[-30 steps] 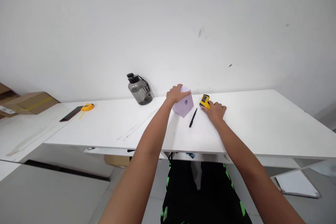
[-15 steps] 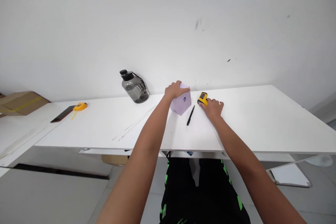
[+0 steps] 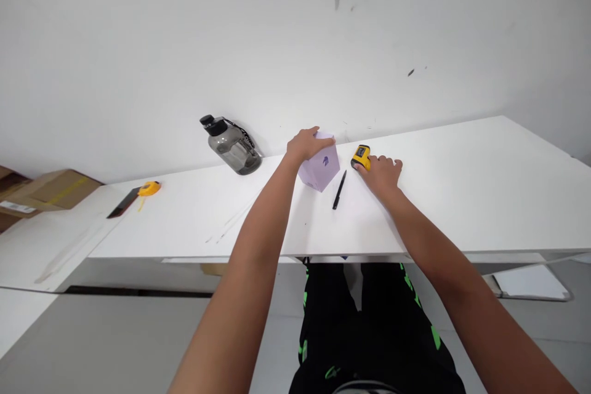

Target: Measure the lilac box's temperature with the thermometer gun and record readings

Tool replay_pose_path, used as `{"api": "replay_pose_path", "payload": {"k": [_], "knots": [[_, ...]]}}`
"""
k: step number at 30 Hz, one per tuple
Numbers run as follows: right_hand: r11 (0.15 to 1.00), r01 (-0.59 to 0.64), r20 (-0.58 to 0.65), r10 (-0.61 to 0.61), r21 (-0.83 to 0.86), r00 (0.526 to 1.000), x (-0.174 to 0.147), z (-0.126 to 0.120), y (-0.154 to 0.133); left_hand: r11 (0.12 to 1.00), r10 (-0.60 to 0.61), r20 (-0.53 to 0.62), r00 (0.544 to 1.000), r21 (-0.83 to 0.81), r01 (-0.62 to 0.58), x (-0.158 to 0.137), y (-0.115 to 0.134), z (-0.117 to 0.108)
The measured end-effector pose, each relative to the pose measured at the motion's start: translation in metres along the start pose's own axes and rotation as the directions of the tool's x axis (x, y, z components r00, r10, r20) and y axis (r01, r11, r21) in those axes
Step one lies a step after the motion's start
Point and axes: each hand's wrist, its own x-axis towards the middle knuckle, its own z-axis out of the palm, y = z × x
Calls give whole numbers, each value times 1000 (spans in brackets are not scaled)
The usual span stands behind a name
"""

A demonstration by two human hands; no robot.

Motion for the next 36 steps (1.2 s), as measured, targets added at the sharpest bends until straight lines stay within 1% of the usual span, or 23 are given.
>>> {"api": "replay_pose_path", "payload": {"k": [16,29,36], "knots": [[1000,-2,34,2,13,999,2,-2,0,999,26,-37,999,-26,-27,1,-4,1],[1000,-2,24,2,-7,1000,1,-2,0,998,26,-99,995,-51,-31,-18,-10,-2],[1000,3,15,-3,-9,1000,-1,-3,0,991,82,-86,993,-103,-90,-24,-14,-5]]}}
